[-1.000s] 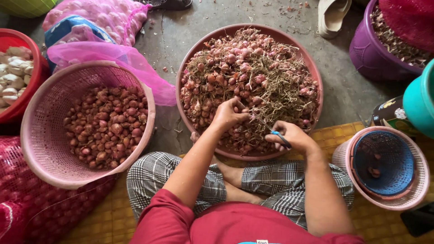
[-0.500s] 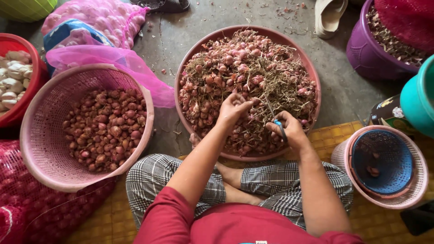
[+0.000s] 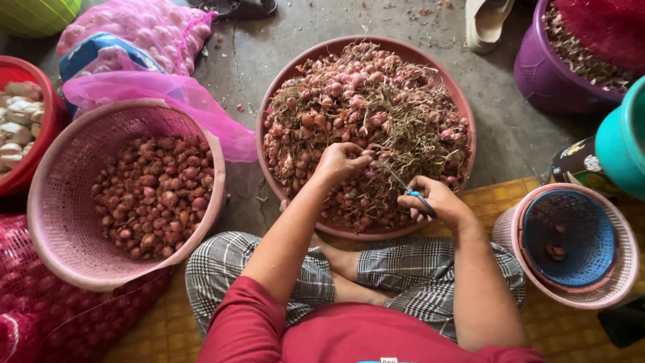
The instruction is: The person sits on the floor and trims dried roots and stems off shallots using scissors, one shallot at a time, placing the trimmed shallots into a nearby basket and the cut-off roots aside.
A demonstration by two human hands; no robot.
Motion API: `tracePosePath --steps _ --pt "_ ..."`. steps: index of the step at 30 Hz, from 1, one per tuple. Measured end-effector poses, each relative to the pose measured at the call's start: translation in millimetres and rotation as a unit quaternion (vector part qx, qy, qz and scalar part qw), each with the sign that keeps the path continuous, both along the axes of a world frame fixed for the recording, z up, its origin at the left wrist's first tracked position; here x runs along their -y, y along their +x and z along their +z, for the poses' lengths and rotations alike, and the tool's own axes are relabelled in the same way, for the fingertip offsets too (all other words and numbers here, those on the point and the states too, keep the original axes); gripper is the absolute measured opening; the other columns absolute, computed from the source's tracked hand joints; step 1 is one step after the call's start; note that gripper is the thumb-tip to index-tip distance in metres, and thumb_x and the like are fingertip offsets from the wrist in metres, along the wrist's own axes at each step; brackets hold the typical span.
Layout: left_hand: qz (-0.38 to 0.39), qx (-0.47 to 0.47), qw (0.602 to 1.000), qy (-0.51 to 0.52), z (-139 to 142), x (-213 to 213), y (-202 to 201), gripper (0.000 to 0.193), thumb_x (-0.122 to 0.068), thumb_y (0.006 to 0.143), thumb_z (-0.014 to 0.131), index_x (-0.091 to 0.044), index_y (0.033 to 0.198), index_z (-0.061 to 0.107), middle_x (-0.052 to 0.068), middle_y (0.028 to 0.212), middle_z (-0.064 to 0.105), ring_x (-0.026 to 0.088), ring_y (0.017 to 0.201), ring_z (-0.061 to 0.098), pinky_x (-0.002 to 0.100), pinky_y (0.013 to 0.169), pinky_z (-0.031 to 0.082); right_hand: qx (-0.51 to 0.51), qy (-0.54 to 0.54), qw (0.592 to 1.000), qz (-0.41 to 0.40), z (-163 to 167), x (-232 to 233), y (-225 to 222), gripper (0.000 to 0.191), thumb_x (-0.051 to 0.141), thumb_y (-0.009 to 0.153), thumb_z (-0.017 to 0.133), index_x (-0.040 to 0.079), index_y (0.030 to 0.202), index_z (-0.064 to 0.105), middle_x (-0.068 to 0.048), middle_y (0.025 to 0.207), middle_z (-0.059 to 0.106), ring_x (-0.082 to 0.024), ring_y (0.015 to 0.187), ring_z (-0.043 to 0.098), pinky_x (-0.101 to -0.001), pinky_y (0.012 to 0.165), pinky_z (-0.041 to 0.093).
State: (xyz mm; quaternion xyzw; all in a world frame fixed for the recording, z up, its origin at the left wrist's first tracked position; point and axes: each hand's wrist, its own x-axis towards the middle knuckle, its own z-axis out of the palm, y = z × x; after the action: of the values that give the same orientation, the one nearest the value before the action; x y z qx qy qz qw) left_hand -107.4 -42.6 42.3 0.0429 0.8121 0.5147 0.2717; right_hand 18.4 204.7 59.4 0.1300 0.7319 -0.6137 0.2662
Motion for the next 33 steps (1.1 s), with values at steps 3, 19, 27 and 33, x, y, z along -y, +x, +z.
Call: tracePosePath --steps 3,19,27,33 --pt "-0.014 -0.051 0.998 0.047 -3.6 3.6 11.6 0.039 -0.034 0.080 0.087 -0.001 0.098 0.080 0.003 0.091 0.073 0.009 0.072 0.069 0.028 0.068 0.059 0.020 0.036 0.999 -0.003 -3.9 15.3 -6.2 0.046 0.031 0.076 0.085 0.006 0.106 0.061 -0.004 0.070 0.068 -0.012 0.056 0.065 -0.0258 0.047 0.049" --pt "0.054 -0.190 0.976 0.096 60.8 68.3 32.4 0.020 -0.019 0.085 0.082 -0.006 0.101 0.078 0.002 0.095 0.078 0.006 0.077 0.070 0.025 0.070 0.060 -0.137 -0.010 0.986 -0.097 -30.8 15.7 -16.8 0.040 0.024 0.078 0.086 0.005 0.102 0.059 -0.004 0.081 0.068 -0.010 0.063 0.062 -0.0254 0.052 0.050" --pt "0.215 -0.451 0.722 -0.479 107.0 201.1 15.9 0.056 -0.053 0.055 0.081 -0.022 0.102 0.081 0.006 0.107 0.072 0.030 0.094 0.071 0.051 0.073 0.054 -0.135 0.027 0.986 -0.099 -22.1 16.2 -15.5 0.042 0.026 0.081 0.085 0.002 0.105 0.060 -0.004 0.081 0.065 -0.012 0.065 0.063 -0.0268 0.055 0.052" --pt "-0.013 -0.471 0.798 -0.375 18.9 62.3 11.4 0.010 -0.016 0.084 0.078 -0.010 0.078 0.072 0.012 0.086 0.068 0.029 0.080 0.067 0.044 0.065 0.056 -0.122 0.027 0.989 -0.083 -22.1 17.4 -14.6 0.044 0.027 0.081 0.085 0.002 0.108 0.060 -0.006 0.080 0.068 -0.012 0.063 0.065 -0.0264 0.054 0.052"
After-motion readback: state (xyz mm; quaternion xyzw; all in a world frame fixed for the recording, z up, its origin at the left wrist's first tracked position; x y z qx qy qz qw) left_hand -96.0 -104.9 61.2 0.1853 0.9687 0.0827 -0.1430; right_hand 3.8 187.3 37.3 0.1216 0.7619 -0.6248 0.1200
